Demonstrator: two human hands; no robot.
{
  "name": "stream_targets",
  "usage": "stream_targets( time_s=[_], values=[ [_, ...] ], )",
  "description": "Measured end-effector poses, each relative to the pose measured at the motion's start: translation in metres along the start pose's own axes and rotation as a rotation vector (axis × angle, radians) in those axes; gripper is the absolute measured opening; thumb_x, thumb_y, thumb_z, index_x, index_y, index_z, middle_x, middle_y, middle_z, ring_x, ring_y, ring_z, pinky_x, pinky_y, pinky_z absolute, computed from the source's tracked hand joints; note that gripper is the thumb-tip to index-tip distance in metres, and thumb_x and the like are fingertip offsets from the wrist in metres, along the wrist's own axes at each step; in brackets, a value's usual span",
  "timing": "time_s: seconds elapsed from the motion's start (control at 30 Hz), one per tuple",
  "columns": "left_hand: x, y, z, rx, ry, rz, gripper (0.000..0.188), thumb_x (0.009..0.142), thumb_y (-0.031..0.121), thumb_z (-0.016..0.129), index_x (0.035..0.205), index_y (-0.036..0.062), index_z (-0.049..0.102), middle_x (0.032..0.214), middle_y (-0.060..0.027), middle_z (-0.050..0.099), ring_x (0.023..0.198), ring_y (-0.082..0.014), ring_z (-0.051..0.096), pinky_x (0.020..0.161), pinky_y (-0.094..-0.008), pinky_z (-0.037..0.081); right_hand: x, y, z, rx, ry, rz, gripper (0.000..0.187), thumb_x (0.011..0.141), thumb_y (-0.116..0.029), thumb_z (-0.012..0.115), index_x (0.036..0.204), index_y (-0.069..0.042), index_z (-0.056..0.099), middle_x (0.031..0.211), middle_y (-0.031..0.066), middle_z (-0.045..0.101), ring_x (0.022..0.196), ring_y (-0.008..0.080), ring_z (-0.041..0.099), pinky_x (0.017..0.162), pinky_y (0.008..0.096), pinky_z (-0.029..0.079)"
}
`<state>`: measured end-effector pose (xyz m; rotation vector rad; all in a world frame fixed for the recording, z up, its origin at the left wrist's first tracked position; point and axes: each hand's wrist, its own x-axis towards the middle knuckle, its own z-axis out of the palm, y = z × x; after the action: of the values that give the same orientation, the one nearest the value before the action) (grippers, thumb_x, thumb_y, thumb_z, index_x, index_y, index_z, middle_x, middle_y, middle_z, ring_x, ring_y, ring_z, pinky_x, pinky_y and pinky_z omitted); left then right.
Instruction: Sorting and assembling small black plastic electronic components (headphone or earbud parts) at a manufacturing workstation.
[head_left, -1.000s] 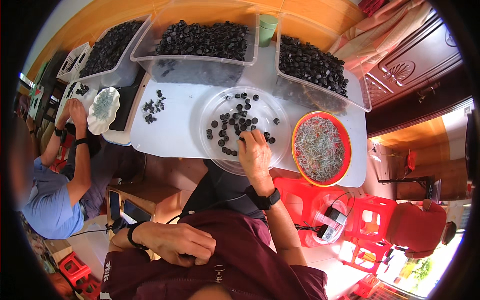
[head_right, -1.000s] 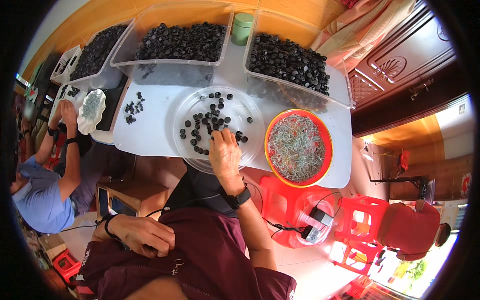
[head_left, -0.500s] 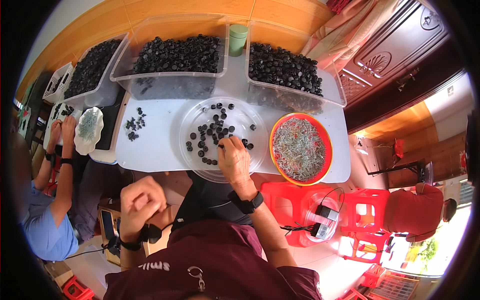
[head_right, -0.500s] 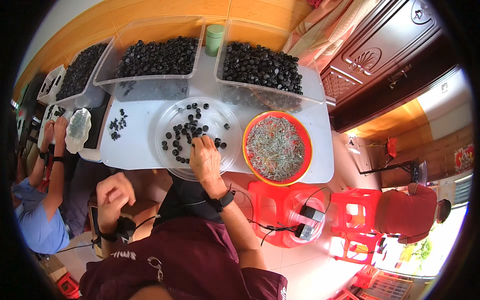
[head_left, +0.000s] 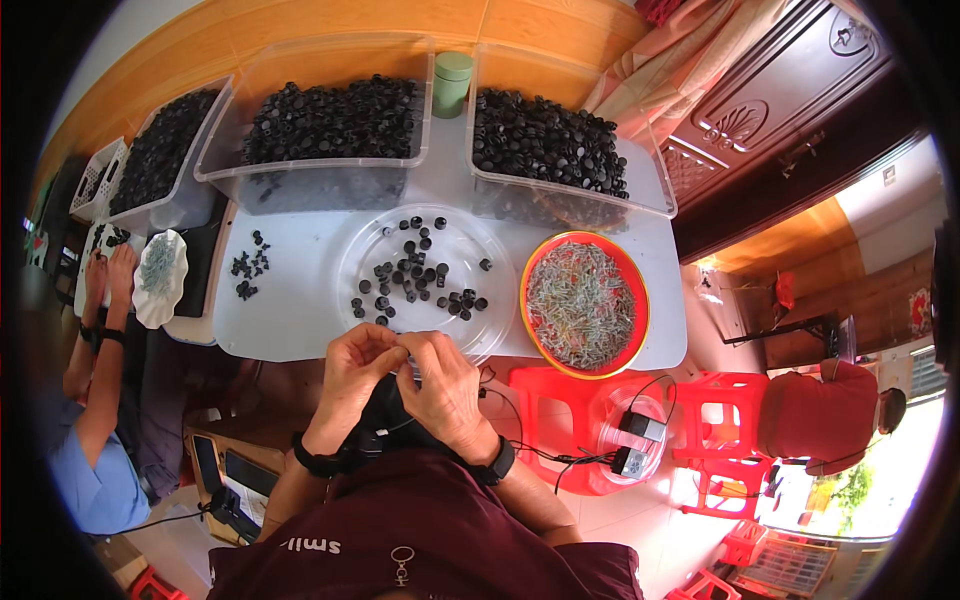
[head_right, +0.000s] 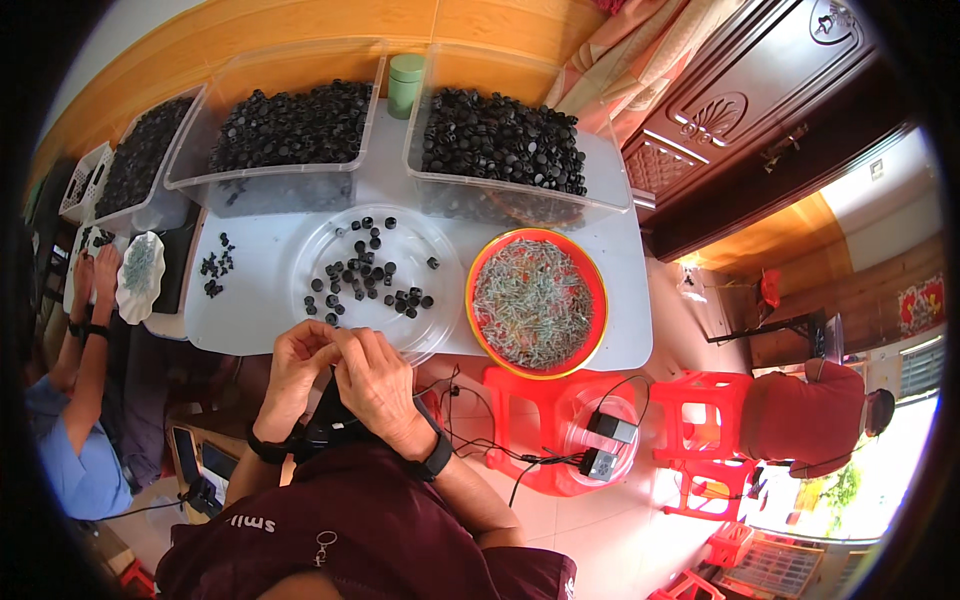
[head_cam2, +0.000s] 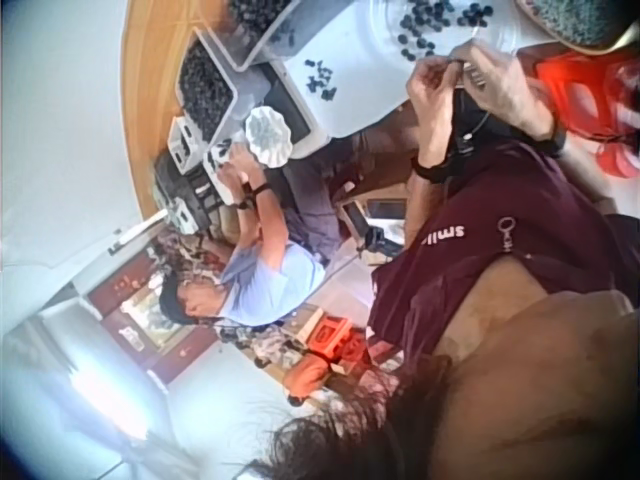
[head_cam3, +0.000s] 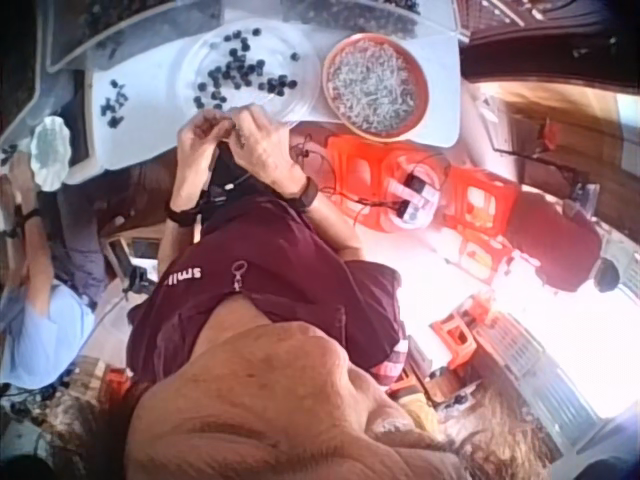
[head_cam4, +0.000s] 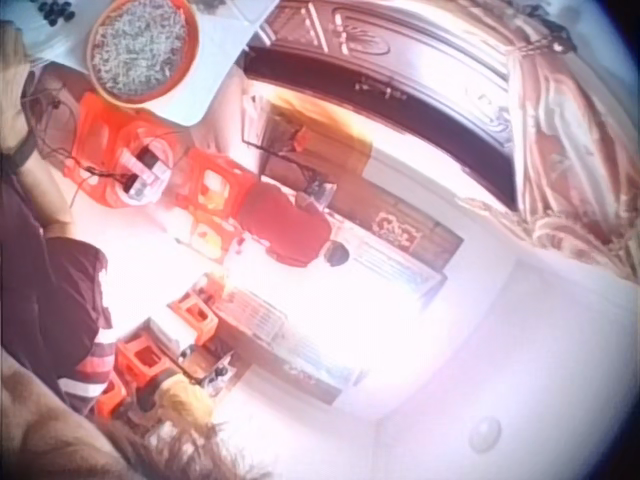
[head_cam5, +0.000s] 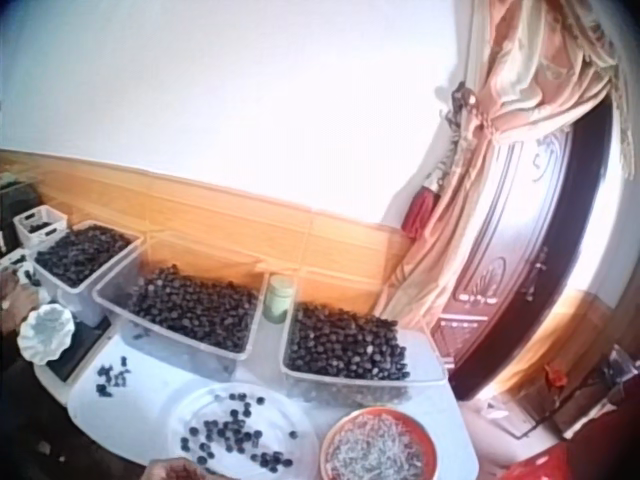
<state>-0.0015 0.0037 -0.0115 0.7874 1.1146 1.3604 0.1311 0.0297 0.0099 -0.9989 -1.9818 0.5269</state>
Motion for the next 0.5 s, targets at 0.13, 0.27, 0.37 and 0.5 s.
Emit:
stream_targets(
  time_s=[0.13, 0.27, 0.37, 0.5],
  values=[
    [0.002, -0.003, 0.008, -0.029, 0.025, -0.019, 0.010, 0.080, -0.002, 0.064, 0.087, -0.0004, 0.058, 0.081, -0.0032, 0.062, 0.074, -0.0082, 0.059, 0.068, -0.0213, 0.047, -0.002, 0.004, 0.004, -0.119, 0.042, -0.089, 0.042, 0.064, 0.003, 0.063, 0.104, -0.007, 0.052, 0.082, 0.0067, 0.057, 0.071, 0.0251, 0.058, 0.057, 0.0358, 0.048],
    [0.002, -0.003, 0.011, -0.093, 0.035, -0.071, 0.010, 0.080, -0.002, 0.064, 0.087, -0.0008, 0.058, 0.081, -0.0041, 0.062, 0.073, -0.0092, 0.059, 0.069, -0.0220, 0.047, -0.005, 0.008, 0.006, -0.135, 0.060, -0.094, 0.042, 0.066, 0.003, 0.061, 0.105, -0.008, 0.052, 0.083, 0.0063, 0.057, 0.072, 0.0247, 0.058, 0.057, 0.0353, 0.048],
    [0.005, -0.007, 0.005, -0.145, 0.022, -0.101, 0.012, 0.078, -0.003, 0.066, 0.087, -0.0012, 0.059, 0.082, -0.0057, 0.063, 0.075, -0.0112, 0.061, 0.070, -0.0231, 0.049, -0.005, 0.010, 0.003, -0.081, 0.038, -0.070, 0.042, 0.067, 0.005, 0.060, 0.106, -0.008, 0.053, 0.084, 0.0064, 0.058, 0.073, 0.0252, 0.058, 0.059, 0.0347, 0.049],
    [0.010, -0.011, 0.000, -0.204, -0.029, -0.073, 0.014, 0.076, -0.004, 0.067, 0.088, -0.0012, 0.061, 0.084, -0.0073, 0.064, 0.077, -0.0136, 0.063, 0.071, -0.0246, 0.051, -0.003, 0.009, -0.003, 0.107, -0.005, 0.010, 0.037, 0.067, 0.008, 0.062, 0.102, -0.005, 0.057, 0.087, 0.0078, 0.058, 0.075, 0.0248, 0.059, 0.062, 0.0334, 0.050]
  ],
)
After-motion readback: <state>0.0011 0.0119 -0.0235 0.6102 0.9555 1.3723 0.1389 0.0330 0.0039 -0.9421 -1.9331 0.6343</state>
